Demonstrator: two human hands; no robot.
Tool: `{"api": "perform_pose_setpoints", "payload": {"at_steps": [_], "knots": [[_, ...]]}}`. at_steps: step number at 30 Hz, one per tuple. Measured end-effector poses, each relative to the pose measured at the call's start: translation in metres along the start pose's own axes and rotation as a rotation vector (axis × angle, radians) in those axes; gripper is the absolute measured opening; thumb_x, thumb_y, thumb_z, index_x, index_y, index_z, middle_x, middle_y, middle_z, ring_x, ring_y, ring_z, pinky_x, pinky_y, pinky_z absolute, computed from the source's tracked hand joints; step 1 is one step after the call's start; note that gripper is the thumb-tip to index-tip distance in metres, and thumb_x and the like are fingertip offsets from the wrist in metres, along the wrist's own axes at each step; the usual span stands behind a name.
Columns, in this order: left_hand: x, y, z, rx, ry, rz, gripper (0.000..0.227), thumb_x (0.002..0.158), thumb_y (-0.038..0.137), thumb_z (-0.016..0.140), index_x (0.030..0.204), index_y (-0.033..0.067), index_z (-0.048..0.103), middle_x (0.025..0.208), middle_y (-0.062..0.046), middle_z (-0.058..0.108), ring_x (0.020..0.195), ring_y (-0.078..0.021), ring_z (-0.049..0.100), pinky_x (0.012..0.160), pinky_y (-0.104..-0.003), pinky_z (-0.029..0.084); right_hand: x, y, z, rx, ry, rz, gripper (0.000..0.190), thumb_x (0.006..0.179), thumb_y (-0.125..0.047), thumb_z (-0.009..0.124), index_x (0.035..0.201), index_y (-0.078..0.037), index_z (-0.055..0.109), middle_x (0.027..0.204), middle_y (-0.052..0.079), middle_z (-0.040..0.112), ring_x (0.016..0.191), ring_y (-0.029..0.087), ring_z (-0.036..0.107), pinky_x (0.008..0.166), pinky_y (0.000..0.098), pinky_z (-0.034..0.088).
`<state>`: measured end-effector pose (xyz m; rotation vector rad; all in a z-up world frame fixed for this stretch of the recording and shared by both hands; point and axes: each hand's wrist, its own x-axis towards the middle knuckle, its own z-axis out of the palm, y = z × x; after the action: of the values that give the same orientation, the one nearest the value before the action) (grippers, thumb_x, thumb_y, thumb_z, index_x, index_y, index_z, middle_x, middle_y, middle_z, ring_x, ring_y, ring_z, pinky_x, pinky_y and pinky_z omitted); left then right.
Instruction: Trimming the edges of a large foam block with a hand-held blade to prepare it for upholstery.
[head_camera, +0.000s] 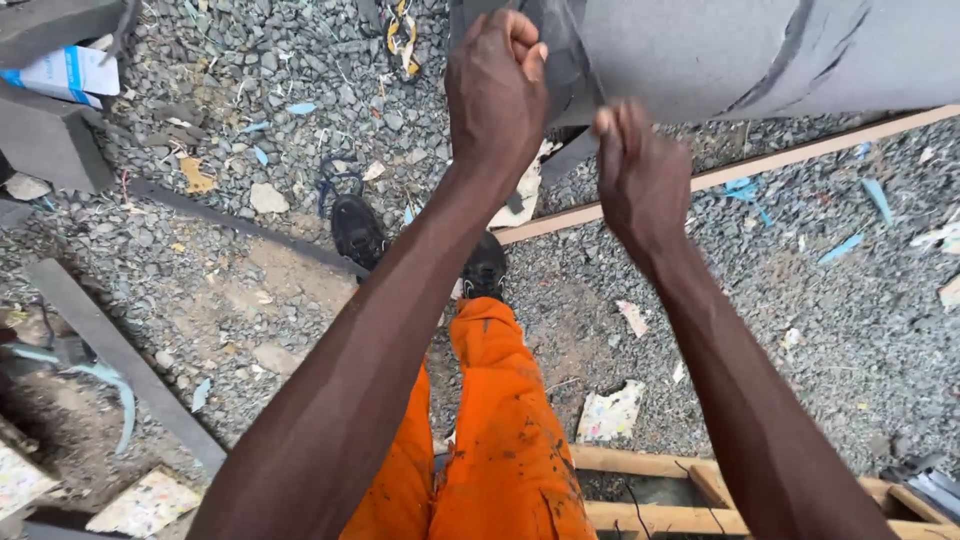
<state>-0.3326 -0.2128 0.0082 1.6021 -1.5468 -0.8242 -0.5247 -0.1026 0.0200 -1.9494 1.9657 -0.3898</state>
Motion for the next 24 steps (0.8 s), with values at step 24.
{"api": "perform_pose_setpoints", "payload": {"at_steps": [24], "knots": [[-0.046,-0.088,0.054,0.073,0.008,-0.242,0.062,0.114,0.028,0.088,0.162,0.0084,0.055,0.132,-0.007,0.072,0.112,-0.0208,0.076,0.097,-0.032,0.074,-0.040,0.077,0.028,-0.051,-0.109,-0.062,0.053,0.158,-0.037,0.044,0.119,-0.011,0.070,0.078,0.000,0.065,0.052,0.011,0.052,0.036,0.0305,0.037]]}}
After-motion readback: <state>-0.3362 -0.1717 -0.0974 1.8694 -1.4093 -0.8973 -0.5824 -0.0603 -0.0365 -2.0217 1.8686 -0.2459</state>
